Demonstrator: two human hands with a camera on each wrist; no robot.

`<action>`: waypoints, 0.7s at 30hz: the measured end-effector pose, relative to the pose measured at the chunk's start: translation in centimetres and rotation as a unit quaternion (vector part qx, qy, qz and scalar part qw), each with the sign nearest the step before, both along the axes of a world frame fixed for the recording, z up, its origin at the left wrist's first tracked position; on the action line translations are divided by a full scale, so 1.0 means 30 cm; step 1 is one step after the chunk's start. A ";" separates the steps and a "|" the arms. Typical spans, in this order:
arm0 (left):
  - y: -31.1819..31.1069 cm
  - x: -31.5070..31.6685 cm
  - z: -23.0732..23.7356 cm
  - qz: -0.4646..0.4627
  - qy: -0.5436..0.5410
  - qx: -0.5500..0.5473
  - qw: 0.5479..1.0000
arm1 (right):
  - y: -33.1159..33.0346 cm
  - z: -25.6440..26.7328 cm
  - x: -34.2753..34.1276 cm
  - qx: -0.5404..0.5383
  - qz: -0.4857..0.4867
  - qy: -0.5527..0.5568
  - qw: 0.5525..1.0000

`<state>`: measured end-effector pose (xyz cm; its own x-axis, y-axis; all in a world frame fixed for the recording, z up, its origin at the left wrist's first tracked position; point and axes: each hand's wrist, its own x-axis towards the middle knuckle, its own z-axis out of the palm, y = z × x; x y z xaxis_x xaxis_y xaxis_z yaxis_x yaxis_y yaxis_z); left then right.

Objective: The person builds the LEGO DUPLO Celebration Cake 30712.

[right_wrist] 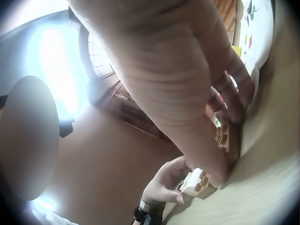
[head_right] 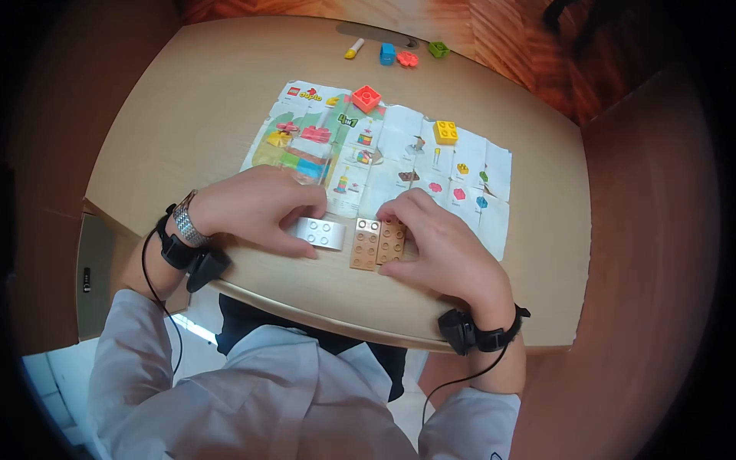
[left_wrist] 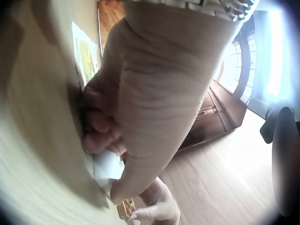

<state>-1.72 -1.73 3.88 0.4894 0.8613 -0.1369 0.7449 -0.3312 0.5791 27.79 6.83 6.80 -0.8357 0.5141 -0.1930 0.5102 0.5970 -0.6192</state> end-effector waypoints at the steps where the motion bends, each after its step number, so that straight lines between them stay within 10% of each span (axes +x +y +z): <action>1: 0.000 0.001 0.000 0.000 0.005 -0.001 1.000 | 0.000 0.001 0.004 -0.003 0.005 -0.003 1.000; 21: -0.072 0.010 0.099 0.021 0.103 0.085 0.991 | 0.005 -0.017 0.042 0.047 0.011 0.008 0.999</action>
